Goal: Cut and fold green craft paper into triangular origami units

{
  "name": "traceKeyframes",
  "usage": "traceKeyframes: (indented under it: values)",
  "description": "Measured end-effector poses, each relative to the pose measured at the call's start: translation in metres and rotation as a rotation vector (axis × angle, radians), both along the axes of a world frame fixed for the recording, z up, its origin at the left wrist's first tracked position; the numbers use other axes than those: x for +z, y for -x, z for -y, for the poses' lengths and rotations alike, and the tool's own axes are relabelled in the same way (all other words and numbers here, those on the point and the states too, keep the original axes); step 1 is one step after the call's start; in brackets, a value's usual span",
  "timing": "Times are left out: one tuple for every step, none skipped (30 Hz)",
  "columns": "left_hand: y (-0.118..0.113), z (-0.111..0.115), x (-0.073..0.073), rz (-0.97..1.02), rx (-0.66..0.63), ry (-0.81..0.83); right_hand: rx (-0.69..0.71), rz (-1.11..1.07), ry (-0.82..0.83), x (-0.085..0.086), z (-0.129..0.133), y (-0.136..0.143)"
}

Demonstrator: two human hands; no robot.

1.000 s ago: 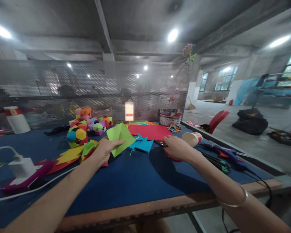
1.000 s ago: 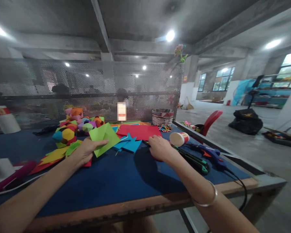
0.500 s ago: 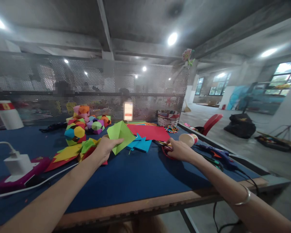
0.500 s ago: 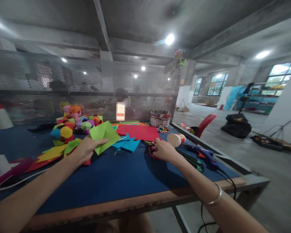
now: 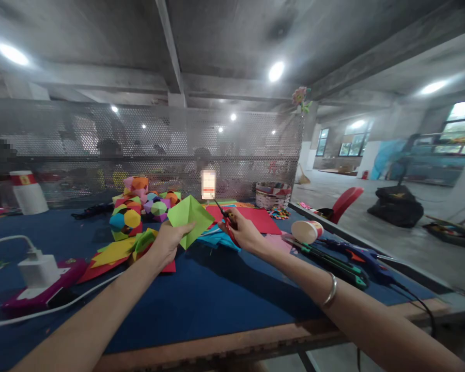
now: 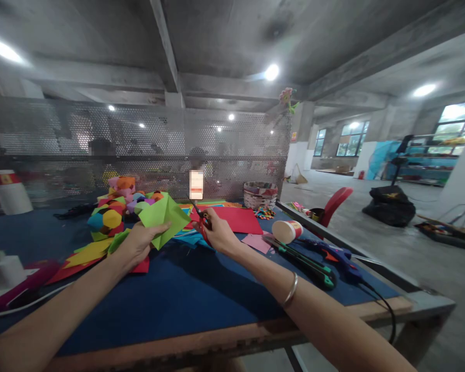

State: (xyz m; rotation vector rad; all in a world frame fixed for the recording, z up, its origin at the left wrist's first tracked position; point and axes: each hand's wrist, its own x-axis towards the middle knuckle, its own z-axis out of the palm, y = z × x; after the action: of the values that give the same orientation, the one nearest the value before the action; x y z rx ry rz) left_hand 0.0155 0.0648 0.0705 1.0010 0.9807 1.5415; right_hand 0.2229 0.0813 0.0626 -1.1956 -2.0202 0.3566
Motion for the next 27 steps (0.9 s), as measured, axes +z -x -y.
traceKeyframes:
  values:
    - [0.000, -0.001, 0.000, -0.015, 0.018, 0.009, 0.008, 0.010, -0.003, 0.000, 0.002, 0.002]
    - [0.001, -0.001, 0.001, -0.030, 0.036, 0.018, 0.011, 0.023, -0.007, -0.001, 0.006, 0.002]
    - [0.001, -0.002, 0.001, -0.041, 0.053, 0.023, 0.007, 0.039, -0.010, -0.002, 0.009, 0.001]
    - [0.000, -0.002, 0.001, -0.047, 0.068, 0.022, 0.000, 0.057, -0.015, -0.004, 0.013, -0.001]
    - [0.000, -0.002, 0.002, -0.051, 0.081, 0.017, -0.010, 0.078, -0.021, -0.006, 0.017, -0.003]
    - [-0.001, -0.001, 0.002, -0.054, 0.092, 0.010, -0.022, 0.101, -0.029, -0.008, 0.020, -0.005]
    - [-0.002, 0.000, 0.003, -0.057, 0.100, 0.002, -0.036, 0.127, -0.038, -0.009, 0.023, -0.006]
    - [-0.003, 0.000, 0.003, -0.060, 0.105, -0.006, -0.048, 0.153, -0.049, -0.010, 0.025, -0.007]
    - [-0.004, 0.002, 0.003, -0.063, 0.107, -0.012, -0.061, 0.180, -0.060, -0.011, 0.027, -0.008]
    - [-0.005, 0.003, 0.004, -0.066, 0.105, -0.018, -0.074, 0.204, -0.071, -0.011, 0.029, -0.009]
    - [-0.006, 0.004, 0.004, -0.070, 0.102, -0.021, -0.086, 0.226, -0.081, -0.011, 0.030, -0.009]
    - [-0.007, 0.005, 0.005, -0.073, 0.101, -0.023, -0.097, 0.245, -0.091, -0.011, 0.030, -0.010]
    - [-0.008, 0.005, 0.005, -0.076, 0.100, -0.022, -0.108, 0.261, -0.100, -0.011, 0.031, -0.010]
    - [-0.009, 0.006, 0.006, -0.080, 0.099, -0.019, -0.119, 0.275, -0.108, -0.010, 0.031, -0.010]
    - [-0.010, 0.007, 0.006, -0.083, 0.100, -0.014, -0.129, 0.287, -0.114, -0.010, 0.031, -0.011]
    - [-0.011, 0.007, 0.006, -0.086, 0.100, -0.008, -0.139, 0.297, -0.118, -0.010, 0.032, -0.011]
    - [-0.012, 0.008, 0.006, -0.089, 0.098, -0.003, -0.148, 0.306, -0.120, -0.010, 0.032, -0.012]
    - [-0.013, 0.009, 0.007, -0.092, 0.094, 0.002, -0.156, 0.312, -0.121, -0.009, 0.032, -0.012]
    - [-0.013, 0.010, 0.007, -0.093, 0.090, 0.006, -0.163, 0.318, -0.120, -0.009, 0.032, -0.012]
    - [-0.014, 0.010, 0.007, -0.094, 0.087, 0.007, -0.170, 0.323, -0.118, -0.008, 0.032, -0.012]
    - [-0.015, 0.011, 0.008, -0.093, 0.084, 0.008, -0.175, 0.327, -0.116, -0.008, 0.033, -0.013]
    - [-0.015, 0.012, 0.008, -0.091, 0.083, 0.008, -0.180, 0.331, -0.115, -0.007, 0.033, -0.013]
    - [-0.016, 0.013, 0.009, -0.088, 0.084, 0.008, -0.183, 0.334, -0.114, -0.006, 0.033, -0.013]
    - [-0.017, 0.014, 0.009, -0.085, 0.087, 0.009, -0.184, 0.336, -0.114, -0.006, 0.033, -0.013]
    - [-0.018, 0.014, 0.010, -0.082, 0.090, 0.010, -0.183, 0.339, -0.114, -0.005, 0.033, -0.013]
    - [-0.018, 0.015, 0.010, -0.079, 0.092, 0.013, -0.182, 0.340, -0.115, -0.005, 0.034, -0.013]
    - [-0.019, 0.015, 0.011, -0.076, 0.095, 0.014, -0.181, 0.342, -0.116, -0.005, 0.034, -0.013]
